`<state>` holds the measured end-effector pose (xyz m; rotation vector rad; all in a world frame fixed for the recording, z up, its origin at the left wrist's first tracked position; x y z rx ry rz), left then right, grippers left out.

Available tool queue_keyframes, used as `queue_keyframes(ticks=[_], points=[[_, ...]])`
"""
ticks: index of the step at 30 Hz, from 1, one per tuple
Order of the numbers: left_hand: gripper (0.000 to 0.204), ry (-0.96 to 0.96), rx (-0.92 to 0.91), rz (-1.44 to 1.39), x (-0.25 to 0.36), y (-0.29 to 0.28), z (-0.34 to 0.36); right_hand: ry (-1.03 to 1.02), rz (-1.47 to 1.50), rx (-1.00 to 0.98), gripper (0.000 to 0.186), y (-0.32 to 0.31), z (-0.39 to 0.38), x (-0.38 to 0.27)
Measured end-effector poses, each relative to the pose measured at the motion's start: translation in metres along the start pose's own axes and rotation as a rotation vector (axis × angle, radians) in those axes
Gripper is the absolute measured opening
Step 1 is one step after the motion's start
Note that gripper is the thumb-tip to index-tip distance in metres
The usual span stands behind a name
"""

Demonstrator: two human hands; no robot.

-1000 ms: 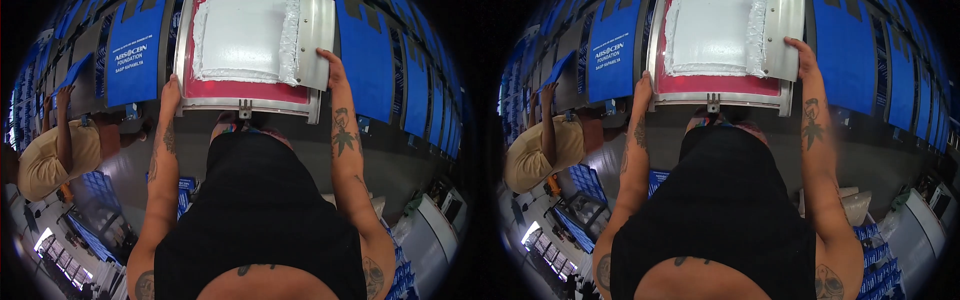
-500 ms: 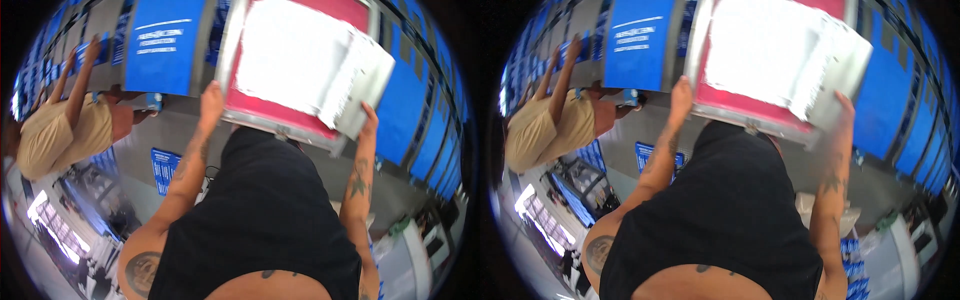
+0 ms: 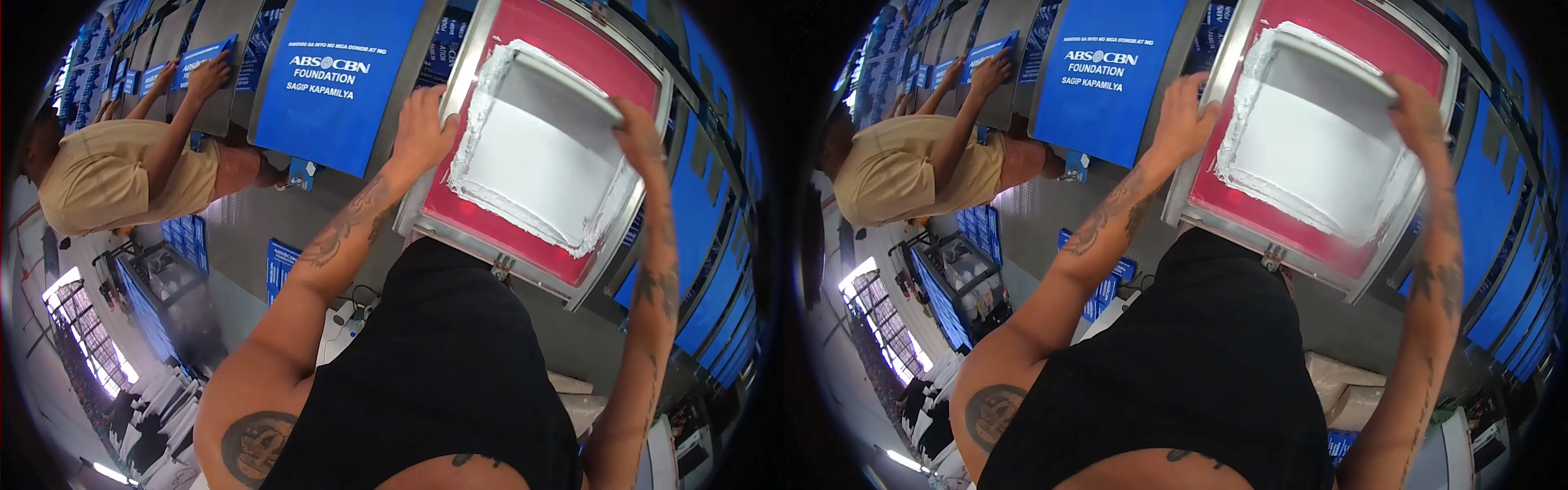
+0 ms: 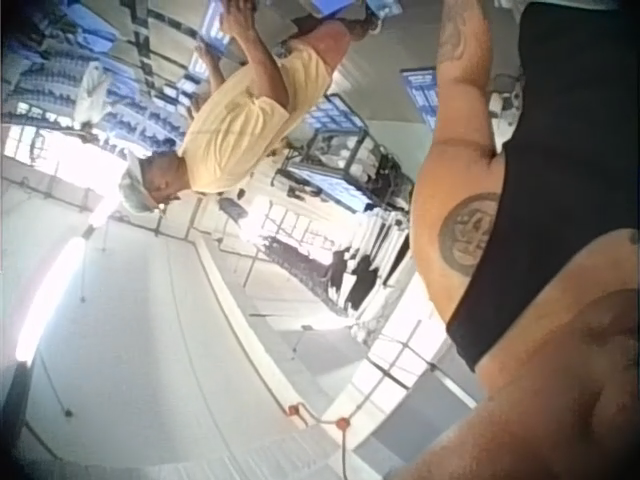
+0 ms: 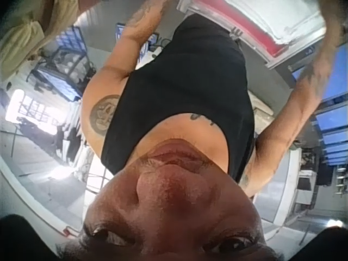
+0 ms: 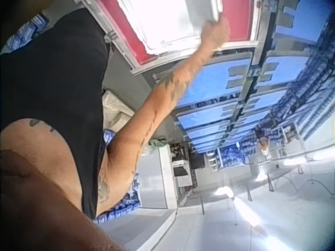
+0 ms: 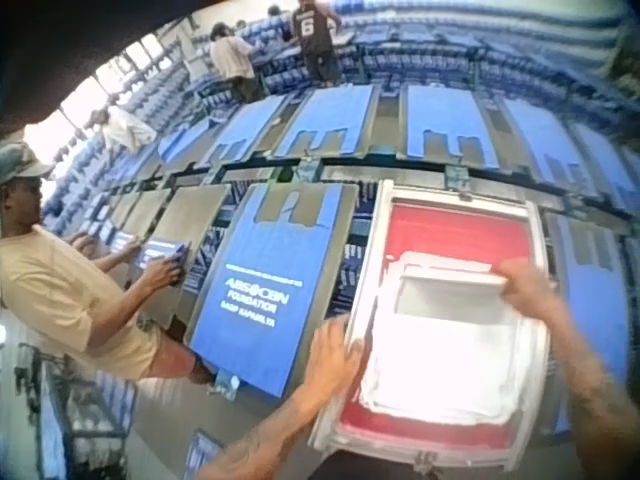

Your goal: Screen printing logos onto fabric bags using a manual press.

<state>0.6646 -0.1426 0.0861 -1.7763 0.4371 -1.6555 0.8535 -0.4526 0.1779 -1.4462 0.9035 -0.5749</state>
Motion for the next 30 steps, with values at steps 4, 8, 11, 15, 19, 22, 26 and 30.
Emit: queue_keyframes(ticks=[4, 8, 11, 15, 19, 22, 26, 30], points=[[0.061, 0.528, -0.087, 0.373, 0.072, 0.028, 0.000, -0.006, -0.270, 0.181, 0.048, 0.069, -0.085, -0.062], [0.030, 0.648, -0.274, 0.360, 0.101, 0.034, -0.038, 0.081, -0.109, 0.143, 0.045, 0.053, -0.179, -0.079], [0.044, 0.625, -0.287, 0.314, 0.112, 0.016, -0.089, 0.262, -0.085, 0.158, 0.039, 0.027, -0.236, -0.084], [0.044, 0.505, -0.342, 0.263, 0.104, 0.009, -0.139, 0.222, 0.086, 0.173, 0.037, 0.046, -0.272, -0.107], [0.042, 0.438, -0.389, 0.268, 0.086, 0.032, -0.107, 0.238, 0.133, 0.185, 0.032, 0.071, -0.248, -0.092], [0.033, 0.418, -0.566, 0.391, 0.089, 0.064, 0.002, 0.305, -0.061, -0.017, 0.027, 0.057, -0.156, -0.033], [0.025, 0.536, -0.413, 0.469, 0.136, 0.063, 0.135, 0.312, -0.041, -0.027, 0.040, -0.002, -0.052, 0.026], [0.022, 0.363, -0.600, 0.454, 0.118, 0.042, 0.051, 0.380, 0.016, -0.233, 0.030, 0.020, -0.125, -0.007]])
Point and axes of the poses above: each hand's wrist, its own z-axis towards the middle knuckle, its own y-axis out of the palm, x = y × z, the point moved 5 cm from there along z, towards the middle knuckle, and after that the axes turned 4 degrees about -x, right-handed, at the moved point
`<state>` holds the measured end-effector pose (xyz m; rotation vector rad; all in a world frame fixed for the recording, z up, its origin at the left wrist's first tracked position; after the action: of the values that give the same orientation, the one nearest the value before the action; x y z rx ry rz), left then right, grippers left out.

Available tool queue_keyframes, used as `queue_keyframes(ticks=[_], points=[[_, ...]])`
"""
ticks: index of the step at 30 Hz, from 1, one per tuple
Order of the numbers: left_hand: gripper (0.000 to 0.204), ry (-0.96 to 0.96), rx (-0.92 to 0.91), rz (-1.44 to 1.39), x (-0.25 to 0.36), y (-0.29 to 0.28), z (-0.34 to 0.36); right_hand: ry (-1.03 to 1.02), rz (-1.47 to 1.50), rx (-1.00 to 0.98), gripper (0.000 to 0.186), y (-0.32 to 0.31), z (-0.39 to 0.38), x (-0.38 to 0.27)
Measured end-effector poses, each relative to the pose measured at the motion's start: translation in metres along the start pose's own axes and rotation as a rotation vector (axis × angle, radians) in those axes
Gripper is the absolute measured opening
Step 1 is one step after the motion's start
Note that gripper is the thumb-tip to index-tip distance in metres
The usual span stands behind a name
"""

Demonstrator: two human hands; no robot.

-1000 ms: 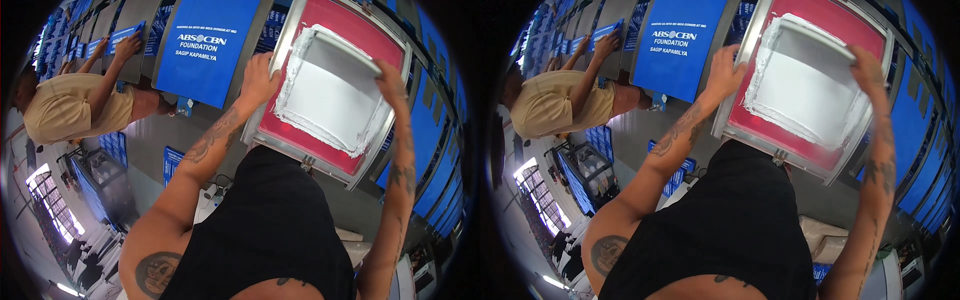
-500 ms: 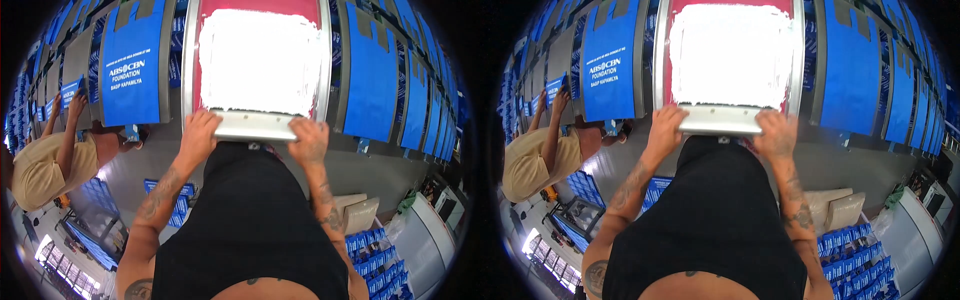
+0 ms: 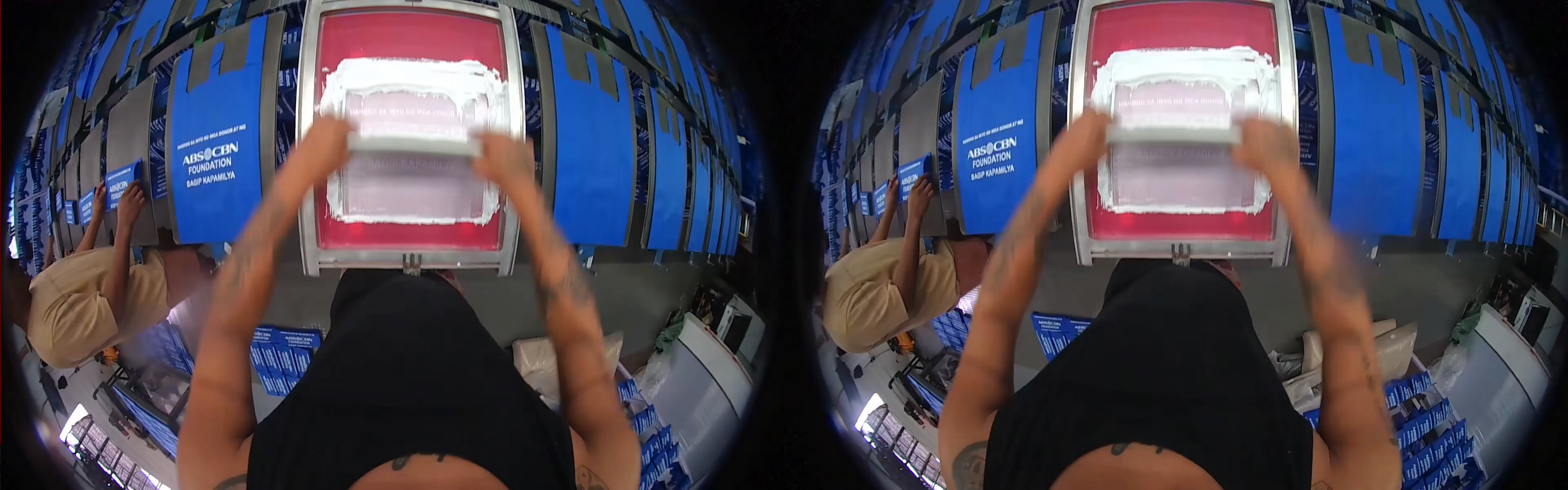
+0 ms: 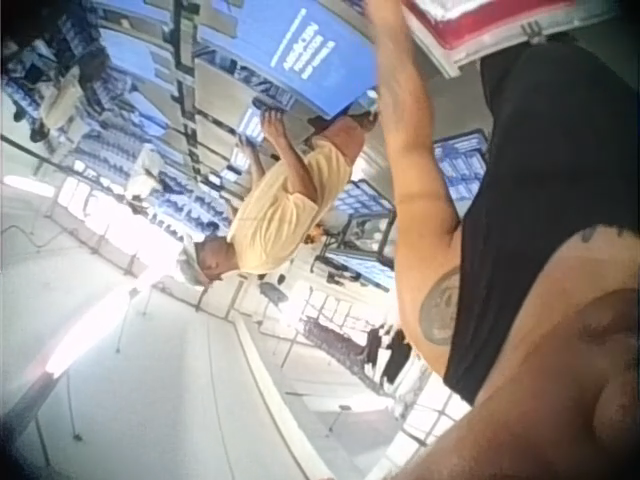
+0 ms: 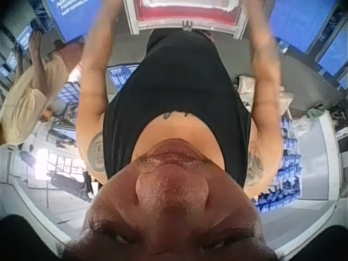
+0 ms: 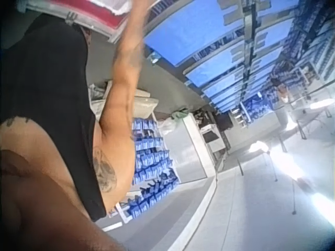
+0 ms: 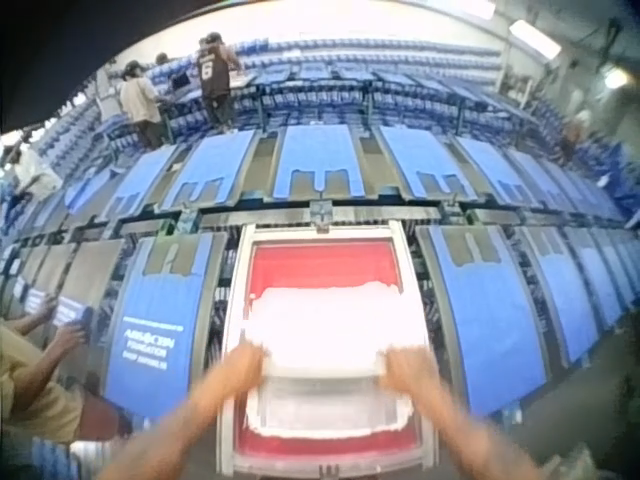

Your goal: Screen printing logos onto fabric bags using a manual press.

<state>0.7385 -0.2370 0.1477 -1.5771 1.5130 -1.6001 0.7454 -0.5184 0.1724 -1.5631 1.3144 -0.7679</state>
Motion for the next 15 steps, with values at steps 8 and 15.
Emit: queue_keyframes(ticks=[8, 15], points=[[0.026, 0.047, -0.007, 0.006, -0.003, 0.047, -0.024, 0.014, 0.005, 0.013, 0.024, 0.058, -0.017, 0.002], [0.025, 0.033, -0.003, -0.065, -0.004, -0.015, 0.035, -0.088, -0.144, 0.045, 0.045, -0.020, 0.038, 0.005]])
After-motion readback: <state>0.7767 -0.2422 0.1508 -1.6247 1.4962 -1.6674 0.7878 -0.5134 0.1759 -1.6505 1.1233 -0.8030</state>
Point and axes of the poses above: each hand's wrist, its own z-axis towards the middle knuckle, its own y-axis out of the palm, x = y × z, the point moved 5 cm from there along z, towards the middle knuckle, and after that the axes turned 4 degrees about -x, right-handed, at the moved point
